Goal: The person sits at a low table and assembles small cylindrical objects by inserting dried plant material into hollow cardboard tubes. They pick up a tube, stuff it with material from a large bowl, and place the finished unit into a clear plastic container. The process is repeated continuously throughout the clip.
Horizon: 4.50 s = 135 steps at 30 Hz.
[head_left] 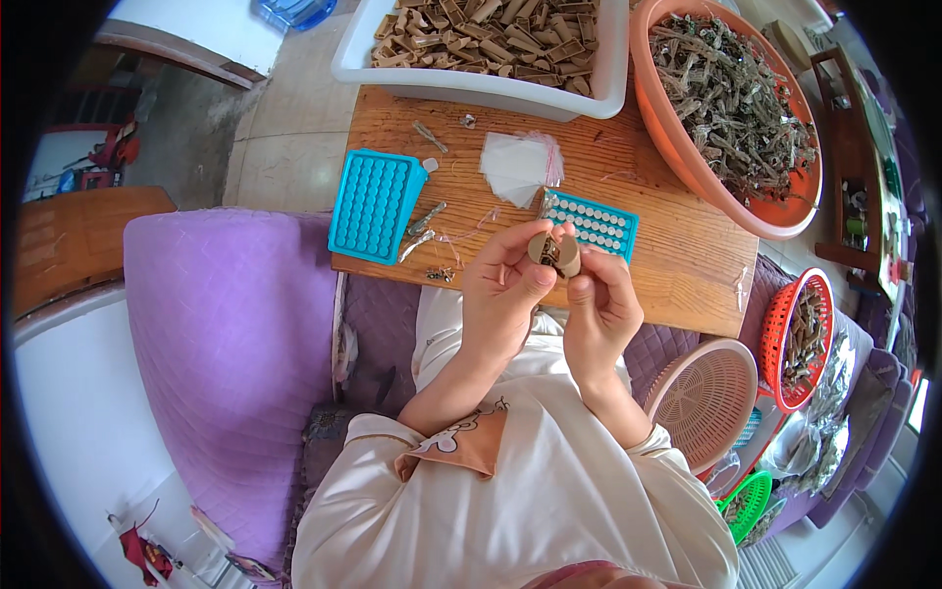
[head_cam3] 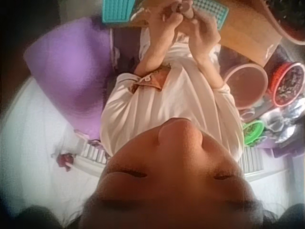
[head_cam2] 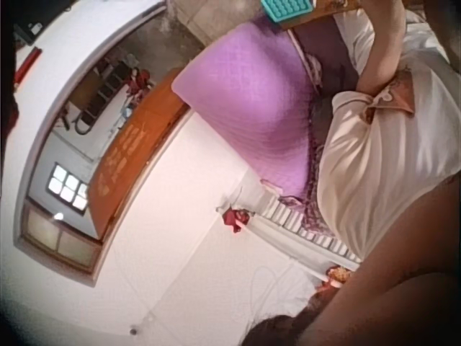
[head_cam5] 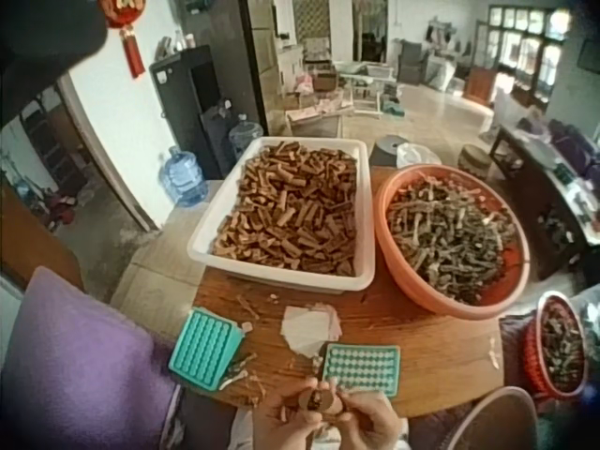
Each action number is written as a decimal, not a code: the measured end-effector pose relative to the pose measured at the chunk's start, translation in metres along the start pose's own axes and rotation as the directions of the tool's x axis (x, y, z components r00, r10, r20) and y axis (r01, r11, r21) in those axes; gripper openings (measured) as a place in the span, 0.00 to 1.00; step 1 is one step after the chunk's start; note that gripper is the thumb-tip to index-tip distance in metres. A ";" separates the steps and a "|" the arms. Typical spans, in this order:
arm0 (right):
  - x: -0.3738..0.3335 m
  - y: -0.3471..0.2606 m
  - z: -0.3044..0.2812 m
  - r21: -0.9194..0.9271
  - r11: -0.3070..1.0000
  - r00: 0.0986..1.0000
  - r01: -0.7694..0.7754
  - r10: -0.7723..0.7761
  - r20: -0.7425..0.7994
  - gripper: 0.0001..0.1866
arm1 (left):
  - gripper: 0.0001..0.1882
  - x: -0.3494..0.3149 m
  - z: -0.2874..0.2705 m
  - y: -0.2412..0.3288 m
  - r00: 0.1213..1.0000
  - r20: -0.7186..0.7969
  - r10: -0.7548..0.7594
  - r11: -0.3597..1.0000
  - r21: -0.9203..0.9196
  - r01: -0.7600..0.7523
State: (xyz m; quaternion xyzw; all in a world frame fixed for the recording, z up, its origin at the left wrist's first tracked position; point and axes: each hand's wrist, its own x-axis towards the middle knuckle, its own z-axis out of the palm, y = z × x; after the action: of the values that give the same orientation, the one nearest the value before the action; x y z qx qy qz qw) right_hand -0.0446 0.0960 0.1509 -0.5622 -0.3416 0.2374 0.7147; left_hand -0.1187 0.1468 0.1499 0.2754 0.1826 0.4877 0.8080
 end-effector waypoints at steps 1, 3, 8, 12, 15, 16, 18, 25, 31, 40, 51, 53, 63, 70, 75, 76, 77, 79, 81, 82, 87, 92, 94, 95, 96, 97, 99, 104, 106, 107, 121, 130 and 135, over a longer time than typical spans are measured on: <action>0.000 -0.001 0.000 -0.008 1.000 1.000 0.011 -0.011 0.007 0.10 | 0.21 0.000 0.000 0.000 1.000 0.010 0.009 1.000 0.000 -0.009; 0.001 -0.004 0.000 -0.024 0.999 0.999 0.032 -0.031 0.021 0.10 | 0.21 0.001 0.000 -0.001 0.999 0.029 0.028 1.000 -0.001 -0.028; 0.001 -0.002 -0.001 -0.115 0.993 0.999 0.032 -0.029 0.030 0.10 | 0.21 0.000 -0.005 -0.001 0.998 0.064 0.021 1.000 0.017 -0.022; 0.002 0.001 0.000 -0.149 0.988 0.999 0.041 -0.037 0.029 0.11 | 0.21 0.000 -0.006 0.000 0.998 0.067 0.022 0.999 0.047 -0.025; 0.002 0.002 -0.001 -0.170 0.985 0.999 0.042 -0.036 0.037 0.11 | 0.21 -0.001 -0.006 -0.001 0.998 0.058 0.025 0.998 0.062 -0.028; 0.002 0.002 -0.001 -0.190 0.981 0.999 0.031 -0.023 0.043 0.11 | 0.21 -0.001 -0.007 -0.001 0.999 0.050 0.023 0.996 0.081 -0.027; 0.001 0.003 -0.002 -0.229 0.973 0.999 0.010 0.002 0.053 0.11 | 0.21 -0.002 -0.007 0.000 0.999 0.034 0.019 0.993 0.119 -0.023; -0.001 -0.008 -0.004 -0.133 0.991 1.000 -0.008 0.008 0.001 0.10 | 0.21 -0.001 -0.006 -0.001 0.997 0.059 -0.057 0.997 -0.053 0.060; 0.003 -0.014 -0.009 -0.269 0.953 0.990 0.140 -0.127 0.066 0.10 | 0.21 -0.001 -0.003 0.001 0.995 0.094 -0.035 0.996 -0.076 0.043; 0.003 -0.011 -0.009 -0.352 0.926 0.989 0.137 -0.109 0.098 0.11 | 0.21 -0.004 -0.006 0.000 0.995 0.099 0.000 1.000 0.000 0.000; 0.008 -0.008 -0.008 -0.450 0.871 0.943 0.198 -0.044 0.331 0.16 | 0.26 -0.011 0.009 0.006 0.996 0.026 0.089 0.893 0.440 -0.091; 0.009 -0.012 -0.007 -0.451 0.861 0.912 0.234 -0.033 0.409 0.17 | 0.26 -0.005 0.001 0.000 0.966 0.151 0.210 0.787 0.560 -0.259; -0.005 0.017 0.001 -0.339 0.930 0.952 0.139 -0.031 0.304 0.10 | 0.25 -0.002 -0.001 -0.007 0.996 0.083 -0.012 0.871 0.490 -0.030; 0.003 0.019 -0.024 -0.212 0.968 0.867 -0.133 0.218 0.448 0.12 | 0.23 0.007 -0.010 -0.007 0.940 0.202 -0.276 0.948 0.221 0.231; 0.011 0.010 -0.047 -0.273 0.930 0.734 -0.246 0.363 0.574 0.15 | 0.22 0.009 -0.019 -0.008 0.856 0.225 -0.466 0.885 0.112 0.452; 0.011 0.008 -0.048 -0.276 0.932 0.730 -0.236 0.358 0.583 0.15 | 0.22 0.009 -0.019 -0.009 0.853 0.229 -0.469 0.883 0.102 0.458; 0.011 0.009 -0.049 -0.268 0.931 0.725 -0.246 0.361 0.587 0.15 | 0.22 0.008 -0.019 -0.010 0.850 0.234 -0.472 0.881 0.092 0.464; 0.011 0.010 -0.052 -0.253 0.930 0.717 -0.266 0.366 0.594 0.15 | 0.21 0.007 -0.019 -0.014 0.853 0.223 -0.472 0.881 0.081 0.466; 0.012 0.011 -0.054 -0.245 0.929 0.712 -0.276 0.369 0.597 0.16 | 0.21 0.006 -0.019 -0.015 0.854 0.214 -0.474 0.880 0.081 0.468; 0.011 0.011 -0.055 -0.243 0.929 0.710 -0.280 0.371 0.599 0.16 | 0.21 0.006 -0.019 -0.016 0.854 0.210 -0.476 0.879 0.084 0.469; 0.009 0.016 -0.058 -0.225 0.933 0.721 -0.282 0.361 0.591 0.16 | 0.20 0.006 -0.017 -0.019 0.854 0.193 -0.483 0.875 0.100 0.473; 0.007 0.021 -0.059 -0.235 0.902 0.701 -0.362 0.429 0.569 0.17 | 0.19 0.007 -0.020 -0.021 0.844 0.171 -0.508 0.861 0.079 0.502; 0.006 0.022 -0.057 -0.181 0.911 0.721 -0.369 0.404 0.563 0.17 | 0.19 0.007 -0.021 -0.021 0.835 0.157 -0.528 0.848 0.054 0.527; 0.006 0.023 -0.058 -0.200 0.909 0.714 -0.366 0.412 0.565 0.17 | 0.19 0.007 -0.021 -0.021 0.829 0.150 -0.539 0.841 0.041 0.539; 0.006 0.024 -0.059 -0.219 0.906 0.708 -0.363 0.421 0.568 0.17 | 0.19 0.007 -0.022 -0.021 0.831 0.154 -0.534 0.844 0.043 0.534; 0.006 0.024 -0.060 -0.239 0.902 0.701 -0.359 0.430 0.569 0.17 | 0.18 0.007 -0.022 -0.022 0.833 0.159 -0.529 0.847 0.044 0.529; 0.005 0.026 -0.059 -0.194 0.907 0.714 -0.374 0.415 0.564 0.16 | 0.18 0.007 -0.024 -0.022 0.840 0.156 -0.520 0.853 0.049 0.519; 0.007 0.020 -0.057 -0.213 0.907 0.731 -0.362 0.418 0.540 0.11 | 0.19 0.007 -0.021 -0.025 0.853 0.144 -0.501 0.865 0.057 0.498; 0.006 0.025 -0.060 -0.240 0.896 0.708 -0.374 0.443 0.550 0.11 | 0.21 0.008 -0.023 -0.027 0.865 0.175 -0.470 0.883 0.099 0.459; 0.008 0.023 -0.060 -0.301 0.881 0.687 -0.365 0.473 0.551 0.12 | 0.21 0.007 -0.026 -0.027 0.866 0.145 -0.479 0.878 0.097 0.470; -0.004 0.030 -0.065 -0.206 0.951 0.807 -0.232 0.306 0.505 0.15 | 0.18 0.005 -0.021 -0.034 0.845 0.123 -0.520 0.854 0.095 0.512; 0.013 0.034 -0.089 -0.454 0.882 0.932 -0.127 0.262 0.249 0.07 | 0.17 0.011 -0.042 -0.017 0.862 0.067 -0.502 0.854 -0.117 0.506; 0.052 0.058 -0.117 -0.753 0.653 0.988 0.079 0.052 0.148 0.08 | 0.17 0.015 -0.043 -0.011 0.870 0.061 -0.489 0.854 -0.171 0.492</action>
State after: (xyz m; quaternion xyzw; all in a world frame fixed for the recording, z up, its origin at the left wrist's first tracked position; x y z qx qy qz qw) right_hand 0.0808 0.0732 0.0906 -0.7857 -0.4685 0.1115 0.3884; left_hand -0.1285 0.1671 0.1092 0.1490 0.1956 0.2783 0.9285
